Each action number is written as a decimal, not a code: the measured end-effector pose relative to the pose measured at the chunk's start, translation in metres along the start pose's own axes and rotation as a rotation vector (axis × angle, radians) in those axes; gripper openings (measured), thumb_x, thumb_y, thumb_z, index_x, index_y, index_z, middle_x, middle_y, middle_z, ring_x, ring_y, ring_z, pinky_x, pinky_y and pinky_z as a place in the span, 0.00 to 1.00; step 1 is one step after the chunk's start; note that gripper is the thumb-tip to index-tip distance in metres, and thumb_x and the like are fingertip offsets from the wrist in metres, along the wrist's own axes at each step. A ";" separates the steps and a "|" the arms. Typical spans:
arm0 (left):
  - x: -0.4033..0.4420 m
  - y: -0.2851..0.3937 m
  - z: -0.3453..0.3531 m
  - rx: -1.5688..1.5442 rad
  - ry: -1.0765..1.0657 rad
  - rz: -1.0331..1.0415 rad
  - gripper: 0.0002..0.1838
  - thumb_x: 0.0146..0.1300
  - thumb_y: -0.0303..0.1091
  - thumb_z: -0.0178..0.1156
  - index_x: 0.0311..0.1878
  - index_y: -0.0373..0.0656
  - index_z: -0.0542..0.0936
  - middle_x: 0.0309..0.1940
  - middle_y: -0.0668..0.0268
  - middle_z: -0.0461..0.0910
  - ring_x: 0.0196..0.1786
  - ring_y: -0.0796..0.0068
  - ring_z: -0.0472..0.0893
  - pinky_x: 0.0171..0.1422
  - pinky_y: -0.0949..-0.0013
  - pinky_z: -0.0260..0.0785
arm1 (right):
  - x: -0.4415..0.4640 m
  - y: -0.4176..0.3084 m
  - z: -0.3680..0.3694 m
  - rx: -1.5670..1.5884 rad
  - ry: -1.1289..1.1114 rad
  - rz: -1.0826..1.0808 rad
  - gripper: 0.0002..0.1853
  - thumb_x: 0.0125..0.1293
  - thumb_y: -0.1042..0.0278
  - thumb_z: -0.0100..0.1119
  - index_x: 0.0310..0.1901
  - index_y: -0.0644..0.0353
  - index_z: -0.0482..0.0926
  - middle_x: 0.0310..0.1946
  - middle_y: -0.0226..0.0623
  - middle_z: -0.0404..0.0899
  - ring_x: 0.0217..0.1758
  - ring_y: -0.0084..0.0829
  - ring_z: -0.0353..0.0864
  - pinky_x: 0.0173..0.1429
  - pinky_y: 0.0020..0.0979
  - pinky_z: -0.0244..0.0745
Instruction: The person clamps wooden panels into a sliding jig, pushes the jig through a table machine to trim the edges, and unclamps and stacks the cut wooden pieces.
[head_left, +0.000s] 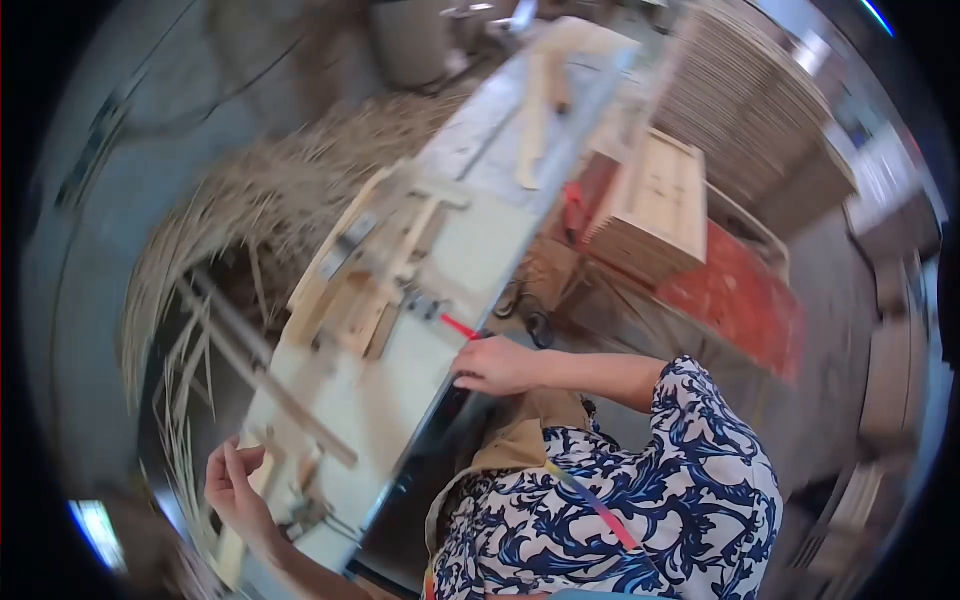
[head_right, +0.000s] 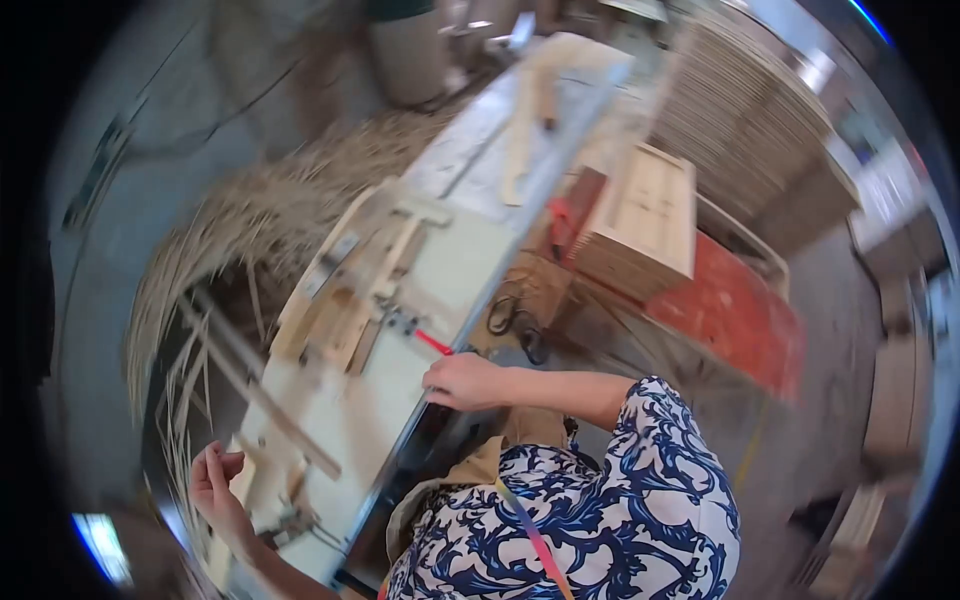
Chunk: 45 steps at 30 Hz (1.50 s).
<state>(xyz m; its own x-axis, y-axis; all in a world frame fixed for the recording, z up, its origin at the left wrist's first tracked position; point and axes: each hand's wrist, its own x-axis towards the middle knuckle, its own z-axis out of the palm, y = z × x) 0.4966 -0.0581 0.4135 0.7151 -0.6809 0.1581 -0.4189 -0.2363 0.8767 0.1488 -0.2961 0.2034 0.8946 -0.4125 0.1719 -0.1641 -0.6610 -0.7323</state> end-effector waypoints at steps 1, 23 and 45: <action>0.026 0.000 0.007 -0.038 -0.118 0.012 0.15 0.83 0.36 0.58 0.55 0.31 0.83 0.34 0.63 0.88 0.40 0.77 0.86 0.51 0.72 0.77 | -0.019 0.001 -0.009 0.006 0.127 0.117 0.14 0.72 0.56 0.64 0.41 0.61 0.84 0.37 0.49 0.85 0.45 0.54 0.86 0.52 0.52 0.82; 0.381 -0.069 0.361 0.199 -1.110 0.366 0.14 0.78 0.36 0.62 0.38 0.34 0.84 0.22 0.66 0.82 0.24 0.78 0.80 0.26 0.73 0.65 | -0.014 0.038 0.021 -0.113 0.467 0.548 0.17 0.69 0.56 0.65 0.44 0.64 0.82 0.38 0.52 0.85 0.46 0.57 0.86 0.49 0.53 0.80; 0.313 -0.098 0.384 0.901 -0.954 0.282 0.26 0.76 0.49 0.62 0.59 0.31 0.81 0.52 0.49 0.82 0.55 0.54 0.79 0.60 0.53 0.68 | 0.029 0.026 0.036 -0.077 0.338 0.615 0.13 0.71 0.62 0.58 0.51 0.59 0.78 0.37 0.51 0.87 0.43 0.57 0.88 0.47 0.56 0.80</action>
<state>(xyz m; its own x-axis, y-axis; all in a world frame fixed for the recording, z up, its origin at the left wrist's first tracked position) 0.5462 -0.5141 0.2030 0.0314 -0.9082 -0.4173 -0.9701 -0.1282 0.2059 0.1853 -0.3026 0.1662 0.4542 -0.8893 -0.0534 -0.6384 -0.2831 -0.7157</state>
